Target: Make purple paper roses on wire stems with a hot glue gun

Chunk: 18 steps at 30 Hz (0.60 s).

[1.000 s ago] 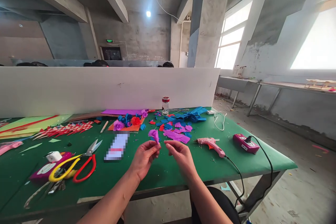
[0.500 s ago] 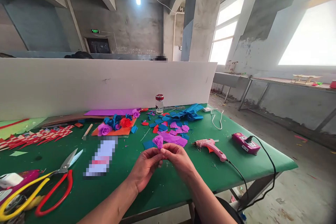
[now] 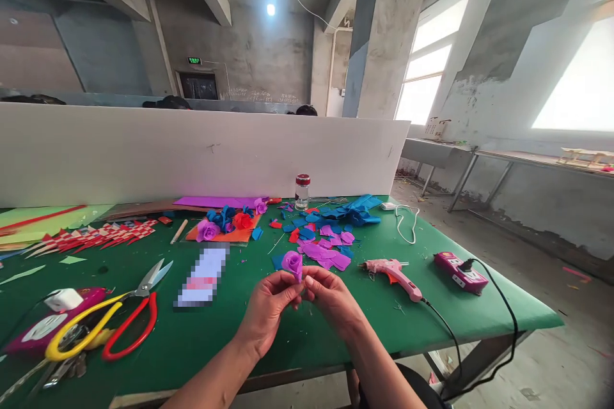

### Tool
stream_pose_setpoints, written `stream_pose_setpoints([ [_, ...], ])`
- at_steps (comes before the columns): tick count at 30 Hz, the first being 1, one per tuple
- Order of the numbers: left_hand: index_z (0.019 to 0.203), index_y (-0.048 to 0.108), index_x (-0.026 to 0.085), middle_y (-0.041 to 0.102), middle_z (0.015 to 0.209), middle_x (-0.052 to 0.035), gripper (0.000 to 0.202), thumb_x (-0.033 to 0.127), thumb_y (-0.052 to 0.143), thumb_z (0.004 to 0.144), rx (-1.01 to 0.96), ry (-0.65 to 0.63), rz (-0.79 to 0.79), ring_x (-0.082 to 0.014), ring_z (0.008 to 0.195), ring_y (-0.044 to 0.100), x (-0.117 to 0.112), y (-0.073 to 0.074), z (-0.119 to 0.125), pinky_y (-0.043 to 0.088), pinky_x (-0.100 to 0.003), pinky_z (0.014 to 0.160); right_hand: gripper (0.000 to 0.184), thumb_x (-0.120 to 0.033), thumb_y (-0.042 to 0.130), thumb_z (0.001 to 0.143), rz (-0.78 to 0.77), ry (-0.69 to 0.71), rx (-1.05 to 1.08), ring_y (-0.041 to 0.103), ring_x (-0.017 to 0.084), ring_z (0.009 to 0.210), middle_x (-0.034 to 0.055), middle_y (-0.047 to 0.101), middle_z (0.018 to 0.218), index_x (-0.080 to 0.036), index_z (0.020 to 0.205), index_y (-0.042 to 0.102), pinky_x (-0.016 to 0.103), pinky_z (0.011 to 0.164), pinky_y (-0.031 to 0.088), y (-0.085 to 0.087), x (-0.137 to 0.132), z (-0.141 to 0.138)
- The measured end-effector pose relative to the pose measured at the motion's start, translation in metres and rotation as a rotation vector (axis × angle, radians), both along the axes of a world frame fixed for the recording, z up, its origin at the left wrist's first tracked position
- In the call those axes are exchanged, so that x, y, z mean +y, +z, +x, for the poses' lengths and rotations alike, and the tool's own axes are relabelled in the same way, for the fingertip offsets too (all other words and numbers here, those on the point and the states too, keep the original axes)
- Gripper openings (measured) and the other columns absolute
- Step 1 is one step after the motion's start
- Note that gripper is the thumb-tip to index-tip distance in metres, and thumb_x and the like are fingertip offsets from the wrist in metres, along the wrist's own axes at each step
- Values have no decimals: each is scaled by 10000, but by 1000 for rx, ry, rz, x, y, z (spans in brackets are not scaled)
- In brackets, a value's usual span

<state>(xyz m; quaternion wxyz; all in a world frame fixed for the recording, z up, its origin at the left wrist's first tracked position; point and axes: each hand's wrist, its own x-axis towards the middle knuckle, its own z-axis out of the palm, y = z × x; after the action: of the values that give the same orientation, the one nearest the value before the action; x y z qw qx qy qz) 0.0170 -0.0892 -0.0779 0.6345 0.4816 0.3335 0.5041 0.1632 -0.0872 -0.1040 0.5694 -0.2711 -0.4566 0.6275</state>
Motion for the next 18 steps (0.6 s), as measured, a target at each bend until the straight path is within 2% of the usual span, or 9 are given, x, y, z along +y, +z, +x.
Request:
stream_pose_setpoints([
  [4,660,660,163,594,608,18,213,280,833,619,-73,73,-91,-83,557,486,1,2,-4,376,-209,544,331,-466,729,754,33,-120,-129,490,96,610,22,659,792,-179,919,712,239,606,385,-2,0,-5],
  [7,673,670,158,605,624,13,210,283,831,623,-84,77,-106,-71,558,457,5,-1,-7,355,-198,540,357,-494,727,739,56,-84,-201,506,100,599,37,690,823,-174,896,696,236,577,382,0,-3,-6],
  [11,684,689,159,567,597,33,214,292,840,608,-60,116,-104,-64,558,437,8,-5,-9,341,-196,546,400,-494,761,692,18,-10,-252,507,89,531,36,706,767,-161,898,684,233,542,385,2,-7,-7],
  [15,707,701,161,641,697,2,218,286,843,599,-58,50,-126,-74,582,470,8,-2,-10,361,-212,574,371,-507,750,687,24,-80,-305,507,85,491,27,685,668,-145,721,675,229,510,370,2,-8,-9],
  [18,806,720,175,687,793,-26,232,276,827,626,-81,13,-88,-72,574,465,8,2,-11,360,-217,572,372,-515,750,678,18,-130,-317,514,94,491,28,686,660,-151,723,688,231,498,373,2,-8,-10],
])
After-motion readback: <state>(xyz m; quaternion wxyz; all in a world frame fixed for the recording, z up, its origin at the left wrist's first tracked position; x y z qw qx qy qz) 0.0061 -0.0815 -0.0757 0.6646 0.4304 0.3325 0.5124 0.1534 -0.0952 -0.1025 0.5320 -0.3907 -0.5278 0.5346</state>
